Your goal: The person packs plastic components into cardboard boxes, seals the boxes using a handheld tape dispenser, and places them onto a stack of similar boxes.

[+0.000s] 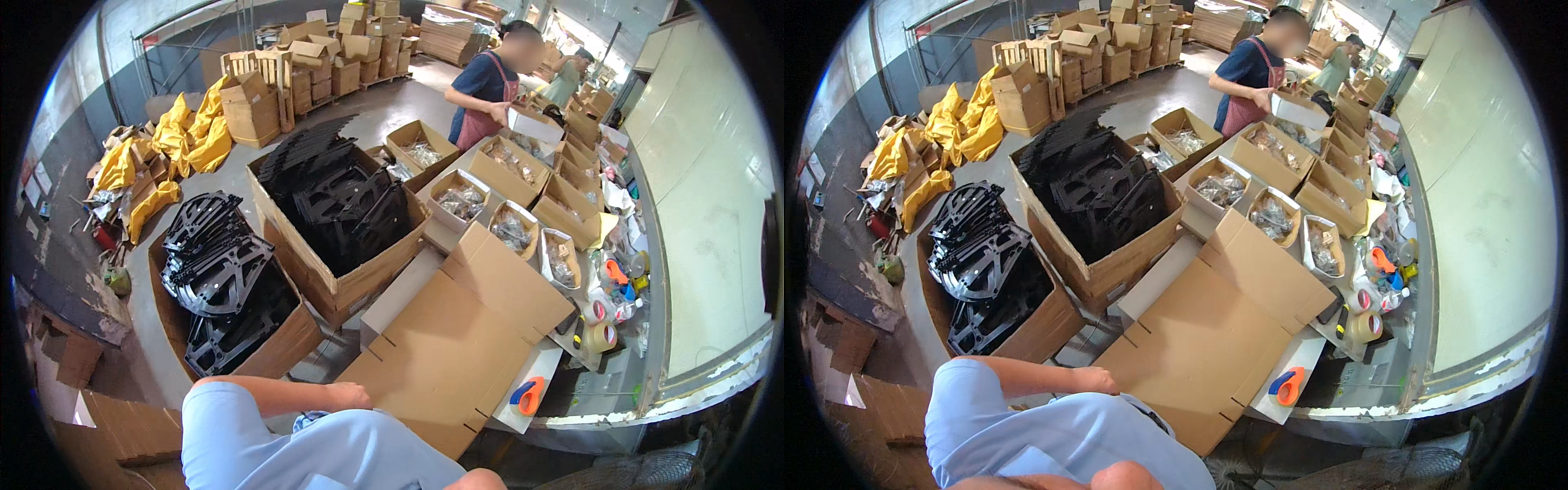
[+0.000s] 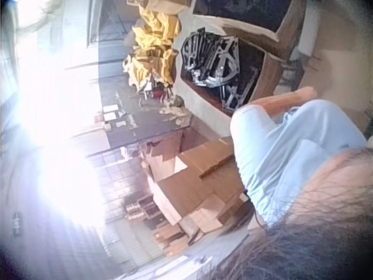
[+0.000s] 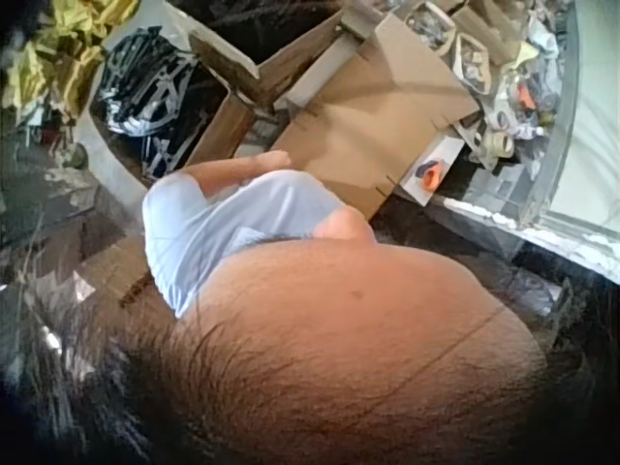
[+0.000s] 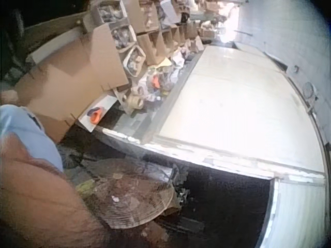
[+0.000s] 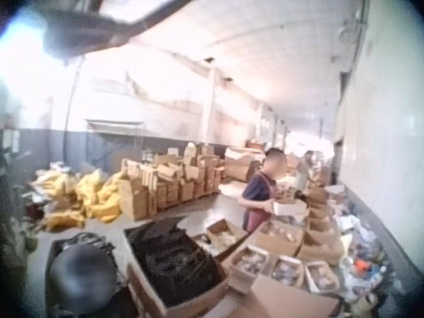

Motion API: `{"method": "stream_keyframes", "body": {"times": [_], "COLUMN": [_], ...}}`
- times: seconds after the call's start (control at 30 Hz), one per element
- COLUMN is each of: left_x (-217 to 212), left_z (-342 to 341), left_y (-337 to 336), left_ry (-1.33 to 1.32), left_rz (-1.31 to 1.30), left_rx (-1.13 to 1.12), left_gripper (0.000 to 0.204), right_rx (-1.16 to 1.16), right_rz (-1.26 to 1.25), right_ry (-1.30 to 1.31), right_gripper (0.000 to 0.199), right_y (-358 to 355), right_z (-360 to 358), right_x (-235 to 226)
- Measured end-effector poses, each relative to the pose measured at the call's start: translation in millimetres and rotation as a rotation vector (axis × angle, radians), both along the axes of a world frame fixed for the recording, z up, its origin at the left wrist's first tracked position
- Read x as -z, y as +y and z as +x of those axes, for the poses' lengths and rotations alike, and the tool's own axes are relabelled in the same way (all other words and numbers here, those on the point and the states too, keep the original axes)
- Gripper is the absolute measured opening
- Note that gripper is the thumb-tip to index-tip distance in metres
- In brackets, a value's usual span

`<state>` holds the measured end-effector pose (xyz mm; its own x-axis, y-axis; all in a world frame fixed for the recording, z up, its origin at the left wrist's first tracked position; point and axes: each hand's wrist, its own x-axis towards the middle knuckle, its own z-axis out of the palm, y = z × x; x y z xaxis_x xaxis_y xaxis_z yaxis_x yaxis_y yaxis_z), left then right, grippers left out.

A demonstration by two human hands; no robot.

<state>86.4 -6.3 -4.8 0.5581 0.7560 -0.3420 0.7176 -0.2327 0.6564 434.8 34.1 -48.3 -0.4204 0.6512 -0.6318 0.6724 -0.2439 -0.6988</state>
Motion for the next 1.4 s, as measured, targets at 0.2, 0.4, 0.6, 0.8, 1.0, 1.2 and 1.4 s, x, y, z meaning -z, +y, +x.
{"method": "stream_keyframes", "body": {"times": [0.2,0.4,0.6,0.8,1.0,1.2,1.4], "left_x": [5,36,-5,27,-38,-67,-25], "left_z": [20,-1,-2,6,-78,-212,-237], "left_y": [0,-31,-41,-43,-22,-48,-58], "left_ry": [0.117,0.06,0.101,0.07,-0.008,0.742,0.76], "left_rz": [0.017,0.067,-0.044,-0.096,0.216,0.537,0.406], "left_rx": [0.02,-0.058,-0.161,-0.229,-0.808,-1.43,-1.49], "left_gripper": [0.027,0.026,0.022,0.025,0.024,0.037,0.046], "right_rx": [0.007,0.013,-0.018,-0.054,-0.002,0.029,-0.154], "right_rz": [0.008,0.012,0.0,-0.002,0.094,0.404,0.51], "right_ry": [0.002,0.002,-0.013,-0.025,-0.022,0.151,0.059], "right_gripper": [0.035,0.037,0.039,0.042,0.044,0.046,0.044], "right_y": [2,5,4,10,24,53,56], "right_z": [2,8,12,13,6,-68,-133], "right_x": [7,12,22,31,35,-4,-2]}}
